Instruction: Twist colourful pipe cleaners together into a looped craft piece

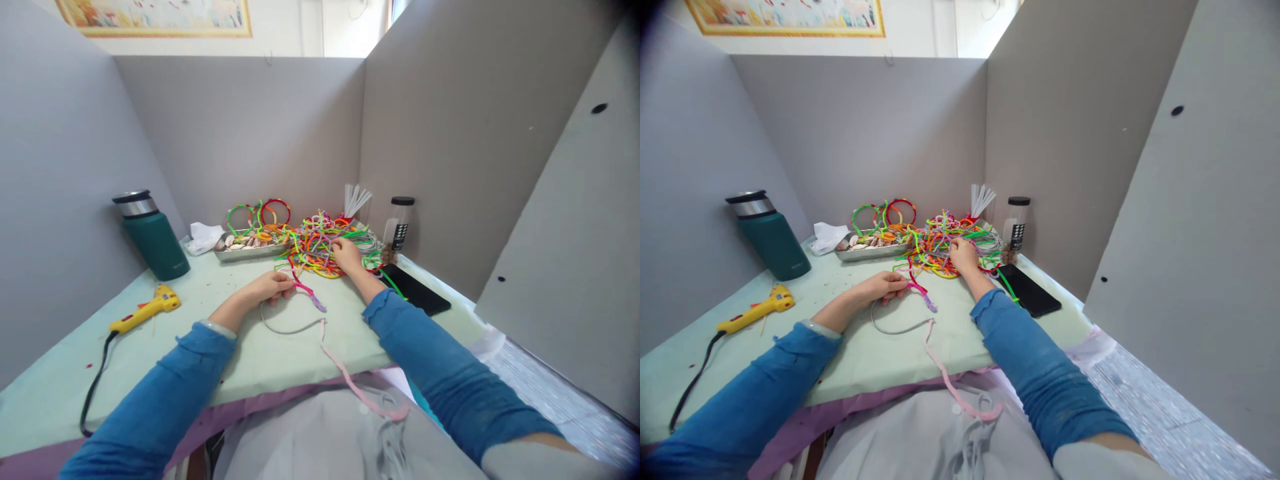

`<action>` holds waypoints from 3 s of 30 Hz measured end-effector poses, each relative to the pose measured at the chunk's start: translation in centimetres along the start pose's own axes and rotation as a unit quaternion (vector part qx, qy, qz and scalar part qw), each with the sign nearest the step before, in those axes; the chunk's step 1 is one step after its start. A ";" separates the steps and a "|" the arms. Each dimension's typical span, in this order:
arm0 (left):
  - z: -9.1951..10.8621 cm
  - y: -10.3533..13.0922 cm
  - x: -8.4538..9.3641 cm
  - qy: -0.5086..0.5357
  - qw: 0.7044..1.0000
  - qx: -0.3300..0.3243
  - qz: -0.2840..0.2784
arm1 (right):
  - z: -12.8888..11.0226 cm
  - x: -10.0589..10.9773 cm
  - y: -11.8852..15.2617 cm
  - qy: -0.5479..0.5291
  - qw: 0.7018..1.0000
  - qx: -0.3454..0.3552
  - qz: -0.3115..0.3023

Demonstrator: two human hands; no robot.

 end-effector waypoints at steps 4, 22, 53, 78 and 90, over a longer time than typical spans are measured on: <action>-0.4 -0.2 0.1 0.002 1.000 -0.005 0.000 | 0.0 -0.5 0.4 0.034 0.998 0.017 -0.054; -0.3 -0.2 0.1 0.007 1.000 -0.011 0.001 | -3.7 -1.3 2.2 -0.355 0.900 -0.008 -0.253; 0.3 0.2 -0.1 -0.009 1.000 0.001 0.007 | -5.5 -2.9 3.9 -0.236 0.948 0.110 -0.183; -0.1 -0.1 0.1 -0.041 0.999 -0.015 -0.005 | 0.9 1.0 0.6 0.218 0.973 -0.072 0.017; -0.2 -0.1 0.1 -0.040 0.999 -0.017 -0.003 | 1.3 0.9 0.6 0.259 0.959 -0.051 -0.100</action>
Point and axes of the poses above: each hand's wrist, its own y-axis away from the middle knuckle, its own x-axis out of the back of the hand, z = x × y, the point moved 3 cm from there along -y, towards the middle knuckle, and after that the axes turned 5 degrees about -y, right-handed, at the moved point
